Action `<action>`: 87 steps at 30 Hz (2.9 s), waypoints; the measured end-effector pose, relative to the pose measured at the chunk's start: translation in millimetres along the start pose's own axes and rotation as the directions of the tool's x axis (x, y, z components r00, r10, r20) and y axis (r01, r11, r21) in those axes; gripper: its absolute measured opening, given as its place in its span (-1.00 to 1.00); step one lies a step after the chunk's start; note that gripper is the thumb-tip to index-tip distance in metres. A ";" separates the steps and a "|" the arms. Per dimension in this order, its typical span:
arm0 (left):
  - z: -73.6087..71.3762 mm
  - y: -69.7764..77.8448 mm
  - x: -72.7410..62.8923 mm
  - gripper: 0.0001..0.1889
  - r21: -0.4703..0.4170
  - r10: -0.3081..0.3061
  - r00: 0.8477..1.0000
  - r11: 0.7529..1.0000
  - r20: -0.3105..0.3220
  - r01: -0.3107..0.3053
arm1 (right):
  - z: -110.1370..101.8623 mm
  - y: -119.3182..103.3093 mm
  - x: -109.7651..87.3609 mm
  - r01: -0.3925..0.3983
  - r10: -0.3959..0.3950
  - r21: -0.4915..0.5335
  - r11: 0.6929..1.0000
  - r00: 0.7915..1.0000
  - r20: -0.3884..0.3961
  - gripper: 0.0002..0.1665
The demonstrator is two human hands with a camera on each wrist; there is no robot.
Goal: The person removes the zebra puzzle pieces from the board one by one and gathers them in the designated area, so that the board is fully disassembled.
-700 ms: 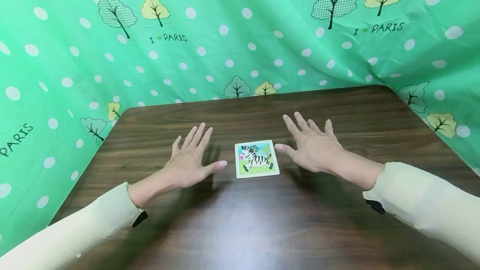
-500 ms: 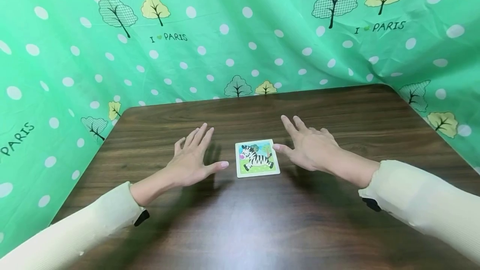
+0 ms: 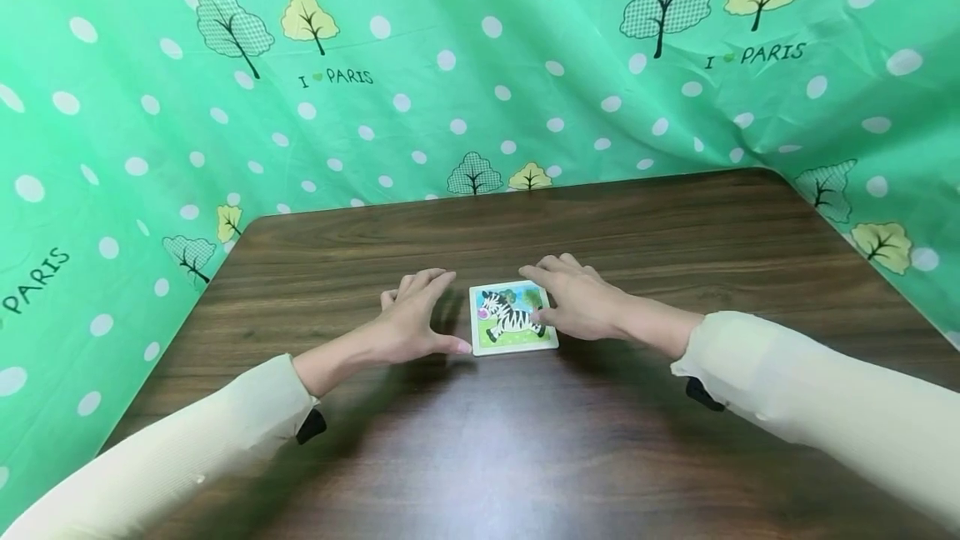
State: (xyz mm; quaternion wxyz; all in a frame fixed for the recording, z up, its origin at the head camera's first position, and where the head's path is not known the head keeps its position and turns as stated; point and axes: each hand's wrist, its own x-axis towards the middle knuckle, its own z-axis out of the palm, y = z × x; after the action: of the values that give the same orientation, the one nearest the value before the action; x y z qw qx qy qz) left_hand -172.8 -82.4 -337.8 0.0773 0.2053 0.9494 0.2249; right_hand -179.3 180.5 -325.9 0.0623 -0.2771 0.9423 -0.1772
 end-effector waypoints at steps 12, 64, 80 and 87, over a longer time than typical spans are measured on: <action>10.7 3.1 12.1 0.07 -0.022 0.033 0.999 0.999 0.019 -0.033 | 13.4 2.1 16.2 0.031 -0.029 0.068 0.997 0.999 -0.025 -0.28; 20.2 7.7 38.3 0.03 0.148 -0.034 0.988 0.989 0.153 0.011 | 24.5 -10.5 32.2 -0.218 0.205 -0.171 0.961 0.975 -0.091 -0.55; 21.5 10.8 40.3 0.03 0.173 -0.046 0.989 0.985 0.143 0.021 | 25.1 -3.9 40.2 -0.338 0.338 -0.020 0.941 0.941 -0.011 -0.39; 22.2 10.3 40.6 0.03 0.177 -0.046 0.989 0.984 0.141 0.021 | 24.6 -2.0 41.2 -0.339 0.340 0.033 0.940 0.940 -0.032 -0.28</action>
State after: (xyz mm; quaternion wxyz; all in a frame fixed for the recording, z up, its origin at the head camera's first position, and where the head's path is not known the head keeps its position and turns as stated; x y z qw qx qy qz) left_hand -200.5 -48.0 -355.0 0.1315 0.2110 0.9606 0.1240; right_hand -207.5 149.2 -348.8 0.0782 -0.1062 0.9745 -0.1813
